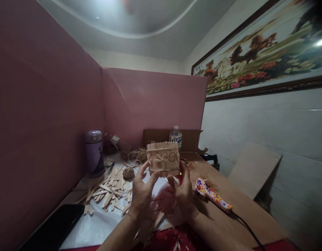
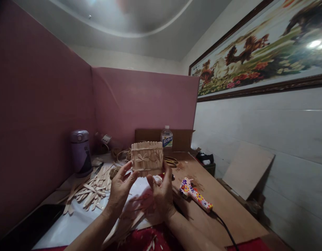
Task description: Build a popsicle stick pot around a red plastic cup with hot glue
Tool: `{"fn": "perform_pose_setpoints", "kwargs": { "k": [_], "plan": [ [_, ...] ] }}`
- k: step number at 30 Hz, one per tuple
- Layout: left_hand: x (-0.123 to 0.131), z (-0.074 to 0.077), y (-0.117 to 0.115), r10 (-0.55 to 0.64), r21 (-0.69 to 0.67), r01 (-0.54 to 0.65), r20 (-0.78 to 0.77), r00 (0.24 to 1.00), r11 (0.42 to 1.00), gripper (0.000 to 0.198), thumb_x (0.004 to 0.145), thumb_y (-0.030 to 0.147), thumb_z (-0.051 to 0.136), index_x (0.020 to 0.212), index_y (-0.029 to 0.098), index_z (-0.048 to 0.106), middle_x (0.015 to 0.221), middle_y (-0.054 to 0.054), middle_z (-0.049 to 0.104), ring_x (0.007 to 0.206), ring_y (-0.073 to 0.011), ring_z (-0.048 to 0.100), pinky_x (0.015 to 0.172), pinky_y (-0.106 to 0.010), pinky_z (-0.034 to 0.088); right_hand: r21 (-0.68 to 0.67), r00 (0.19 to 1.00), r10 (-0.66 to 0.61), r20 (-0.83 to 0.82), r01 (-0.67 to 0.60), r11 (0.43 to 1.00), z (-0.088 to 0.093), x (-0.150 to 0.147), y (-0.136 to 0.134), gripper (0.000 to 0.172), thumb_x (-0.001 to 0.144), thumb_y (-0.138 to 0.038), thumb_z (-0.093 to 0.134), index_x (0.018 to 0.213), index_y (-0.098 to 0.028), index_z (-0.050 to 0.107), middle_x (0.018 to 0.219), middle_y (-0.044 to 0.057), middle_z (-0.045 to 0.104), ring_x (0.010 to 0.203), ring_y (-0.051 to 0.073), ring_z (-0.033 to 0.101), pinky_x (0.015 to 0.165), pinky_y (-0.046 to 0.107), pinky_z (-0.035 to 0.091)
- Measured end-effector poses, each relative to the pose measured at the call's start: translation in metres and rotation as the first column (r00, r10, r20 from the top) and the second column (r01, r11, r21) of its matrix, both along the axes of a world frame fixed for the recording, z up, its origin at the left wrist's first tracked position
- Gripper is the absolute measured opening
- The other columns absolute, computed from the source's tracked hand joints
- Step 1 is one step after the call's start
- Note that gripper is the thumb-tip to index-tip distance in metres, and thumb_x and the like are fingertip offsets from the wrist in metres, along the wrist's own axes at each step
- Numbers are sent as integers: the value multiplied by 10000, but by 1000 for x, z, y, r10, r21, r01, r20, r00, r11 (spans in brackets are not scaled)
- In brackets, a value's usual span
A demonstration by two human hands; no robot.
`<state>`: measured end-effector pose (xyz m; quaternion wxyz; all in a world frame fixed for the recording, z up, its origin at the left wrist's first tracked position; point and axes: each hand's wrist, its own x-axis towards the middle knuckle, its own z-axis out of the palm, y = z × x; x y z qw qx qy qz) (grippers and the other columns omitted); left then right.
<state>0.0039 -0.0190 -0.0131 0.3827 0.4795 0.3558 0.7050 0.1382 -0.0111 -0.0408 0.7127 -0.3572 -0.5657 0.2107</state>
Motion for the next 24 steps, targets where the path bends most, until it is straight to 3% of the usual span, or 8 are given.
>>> {"fn": "perform_pose_setpoints", "kwargs": {
  "k": [4,9,12,15,18,20,22,24],
  "plan": [
    [-4,2,5,-94,-23,95,32,995,995,651,612,450,800,1160,147,620,1188,-149,654,1113,-302,588,950,-393,434,128,953,-163,256,134,983,-3,3,-7,761,815,-564,577,1432,-197,325,1441,159,366,1350,336,340,1081,536,324],
    [-7,4,7,-219,-61,235,201,955,970,799,471,593,815,1109,143,646,1141,-149,678,1140,-320,572,985,-409,404,318,826,-276,491,125,940,1,5,-15,738,866,-562,496,1470,-210,260,1467,167,314,1347,350,327,1070,585,324],
    [-9,5,1,-389,-37,420,305,869,907,682,614,574,755,1175,209,622,1201,-105,662,1173,-288,559,1011,-409,386,408,766,-313,561,73,910,6,5,-20,761,870,-533,511,1489,-213,205,1469,161,324,1364,355,295,1069,587,327],
    [-15,4,0,-543,-45,609,406,735,792,611,747,553,655,1248,212,581,1207,-108,663,1173,-298,563,1035,-447,363,448,732,-280,621,-39,893,10,7,-28,762,875,-521,508,1494,-207,193,1483,155,308,1380,351,276,1075,556,341],
    [-21,2,5,-653,-1,753,496,572,658,649,819,582,536,1333,186,508,1221,-138,653,1191,-327,549,1058,-494,328,478,772,-244,587,-88,874,13,8,-33,696,896,-517,469,1479,-215,236,1471,152,324,1356,328,335,1055,511,385],
    [-24,2,7,-681,52,781,528,507,622,662,841,582,495,1380,200,451,1250,-140,635,1215,-333,530,1070,-514,304,468,853,-258,453,18,883,13,8,-30,694,885,-539,476,1459,-206,274,1451,162,350,1335,333,365,1052,529,373],
    [-25,3,7,-705,100,797,541,459,595,679,843,585,484,1408,217,405,1282,-141,613,1240,-338,507,1078,-526,286,350,926,-203,317,85,933,11,6,-22,762,841,-599,511,1445,-189,294,1432,172,385,1327,345,374,1054,547,356],
    [-23,5,5,-733,133,818,541,413,559,703,833,598,489,1419,223,383,1304,-143,597,1257,-344,487,1082,-530,278,192,969,-18,245,-30,981,9,3,-14,830,796,-645,542,1442,-184,297,1385,168,462,1299,339,422,1039,526,384]
  ]
}}
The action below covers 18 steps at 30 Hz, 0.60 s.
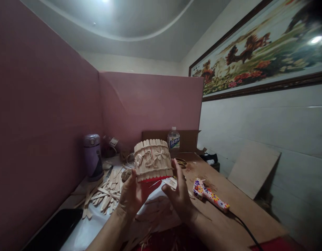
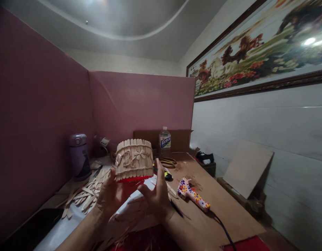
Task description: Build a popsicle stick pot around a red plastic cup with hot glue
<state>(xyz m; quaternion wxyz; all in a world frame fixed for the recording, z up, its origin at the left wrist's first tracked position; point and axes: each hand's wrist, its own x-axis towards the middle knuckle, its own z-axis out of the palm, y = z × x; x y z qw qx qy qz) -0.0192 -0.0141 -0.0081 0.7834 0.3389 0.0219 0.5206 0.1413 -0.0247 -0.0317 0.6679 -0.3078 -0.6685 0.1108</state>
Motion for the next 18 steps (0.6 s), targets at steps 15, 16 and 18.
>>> {"fn": "perform_pose_setpoints", "kwargs": {
  "k": [15,16,18],
  "plan": [
    [2,-9,10,480,-91,-540,-356,802,837,265,642,230,803,828,193,617,881,-4,677,741,-146,618,632,-286,521,125,949,-315,17,310,942,-7,5,14,695,892,-497,482,1463,-190,235,1431,183,388,1328,337,372,1045,591,345],
    [2,-7,11,472,-104,-537,-359,805,837,250,639,202,800,807,185,616,825,2,674,711,-139,615,620,-278,519,155,934,-354,38,344,926,-7,6,15,686,898,-501,471,1464,-193,235,1422,185,398,1318,337,383,1031,590,363],
    [3,-6,10,458,-132,-531,-362,812,837,191,678,172,768,804,173,624,778,-2,679,698,-139,625,650,-288,528,210,902,-426,70,405,890,-6,6,15,678,902,-506,469,1460,-195,244,1393,187,430,1293,331,413,1004,573,399]
  ]
}}
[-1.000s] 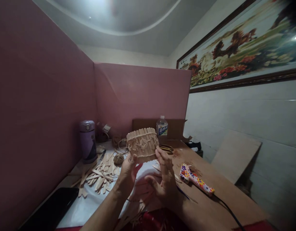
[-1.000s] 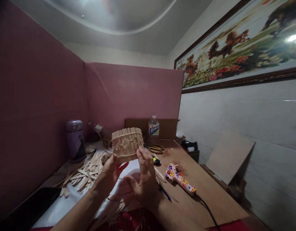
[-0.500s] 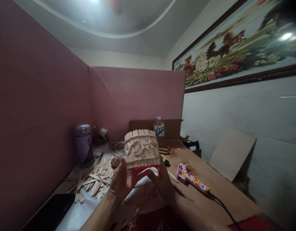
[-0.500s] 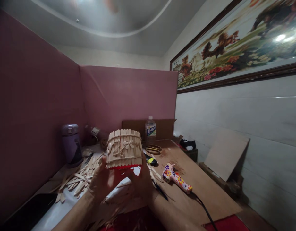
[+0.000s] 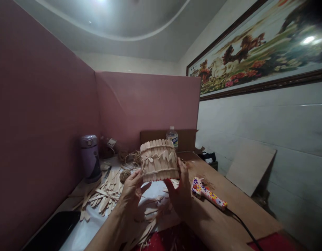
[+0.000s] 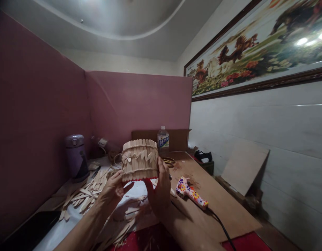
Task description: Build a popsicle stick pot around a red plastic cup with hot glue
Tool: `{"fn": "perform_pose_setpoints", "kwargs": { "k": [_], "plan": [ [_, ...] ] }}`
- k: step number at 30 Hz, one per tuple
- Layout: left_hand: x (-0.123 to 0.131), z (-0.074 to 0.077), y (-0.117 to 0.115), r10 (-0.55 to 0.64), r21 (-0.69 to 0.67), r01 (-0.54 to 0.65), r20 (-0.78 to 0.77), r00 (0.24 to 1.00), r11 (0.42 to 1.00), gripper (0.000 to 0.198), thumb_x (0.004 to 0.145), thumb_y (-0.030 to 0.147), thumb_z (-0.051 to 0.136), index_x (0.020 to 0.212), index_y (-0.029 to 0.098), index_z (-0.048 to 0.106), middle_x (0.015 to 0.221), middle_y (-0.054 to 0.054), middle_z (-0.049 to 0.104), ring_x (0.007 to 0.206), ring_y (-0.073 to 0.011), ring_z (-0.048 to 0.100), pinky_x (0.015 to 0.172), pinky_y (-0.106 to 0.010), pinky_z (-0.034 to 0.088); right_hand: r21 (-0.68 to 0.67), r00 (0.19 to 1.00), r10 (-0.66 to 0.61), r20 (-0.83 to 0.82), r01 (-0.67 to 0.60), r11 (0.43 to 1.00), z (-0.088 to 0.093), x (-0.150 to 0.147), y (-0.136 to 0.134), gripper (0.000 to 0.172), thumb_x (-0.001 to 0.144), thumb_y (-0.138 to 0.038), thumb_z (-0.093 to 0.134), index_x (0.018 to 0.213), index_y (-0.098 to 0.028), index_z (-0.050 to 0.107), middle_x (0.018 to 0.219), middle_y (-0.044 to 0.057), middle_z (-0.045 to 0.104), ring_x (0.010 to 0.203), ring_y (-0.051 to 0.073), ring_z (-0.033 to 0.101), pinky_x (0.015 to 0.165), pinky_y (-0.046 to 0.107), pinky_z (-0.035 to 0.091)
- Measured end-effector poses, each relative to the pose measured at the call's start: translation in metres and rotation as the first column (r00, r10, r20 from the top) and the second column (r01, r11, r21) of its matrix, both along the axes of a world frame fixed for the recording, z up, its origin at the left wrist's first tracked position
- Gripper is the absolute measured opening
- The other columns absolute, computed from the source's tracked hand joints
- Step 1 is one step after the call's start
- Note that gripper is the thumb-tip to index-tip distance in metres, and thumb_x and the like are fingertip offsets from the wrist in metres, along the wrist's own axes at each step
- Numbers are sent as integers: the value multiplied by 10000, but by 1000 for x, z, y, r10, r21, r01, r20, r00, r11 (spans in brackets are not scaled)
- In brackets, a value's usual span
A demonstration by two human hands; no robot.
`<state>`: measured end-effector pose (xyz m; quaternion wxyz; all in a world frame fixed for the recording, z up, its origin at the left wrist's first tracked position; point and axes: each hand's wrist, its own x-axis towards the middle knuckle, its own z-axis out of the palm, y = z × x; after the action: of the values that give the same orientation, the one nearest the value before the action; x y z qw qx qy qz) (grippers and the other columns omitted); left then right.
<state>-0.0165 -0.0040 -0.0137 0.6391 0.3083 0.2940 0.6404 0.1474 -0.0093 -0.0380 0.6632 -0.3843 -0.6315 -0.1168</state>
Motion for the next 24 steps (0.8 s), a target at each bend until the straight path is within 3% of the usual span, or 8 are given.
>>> {"fn": "perform_pose_setpoints", "kwargs": {
  "k": [3,7,9,17,24],
  "plan": [
    [1,2,-2,-5,-61,7,29,1000,998,115,802,278,671,801,169,634,746,-19,690,683,-154,641,733,-345,541,56,996,-67,51,64,996,2,1,0,691,895,-525,477,1454,-182,258,1348,189,471,1256,321,446,982,545,426],
    [1,3,-6,-171,-70,174,49,984,982,508,834,601,488,939,139,670,863,-101,719,798,-206,668,809,-363,525,66,993,-56,103,49,997,5,3,-3,680,911,-516,446,1456,-159,252,1344,197,467,1246,323,441,993,550,404],
    [1,4,-8,-245,-35,247,58,968,968,623,801,660,472,1067,128,654,986,-134,717,906,-233,663,862,-368,506,54,991,-37,130,30,998,7,3,-6,657,919,-487,445,1458,-169,246,1349,189,461,1250,322,430,1003,554,390],
    [4,4,-13,-349,99,340,85,933,935,638,780,544,622,1316,214,521,1179,-107,678,1150,-292,584,1022,-446,407,29,978,81,194,-88,996,9,1,-12,575,943,-454,389,1454,-231,248,1344,150,471,1247,312,432,1007,547,393],
    [9,11,-17,-383,144,366,116,916,919,638,783,520,630,1318,190,516,1203,-129,663,1161,-327,575,1017,-481,411,-4,974,100,202,-101,995,8,1,-13,730,857,-544,528,1457,-218,269,1359,151,474,1266,333,407,1022,549,369]
  ]
}}
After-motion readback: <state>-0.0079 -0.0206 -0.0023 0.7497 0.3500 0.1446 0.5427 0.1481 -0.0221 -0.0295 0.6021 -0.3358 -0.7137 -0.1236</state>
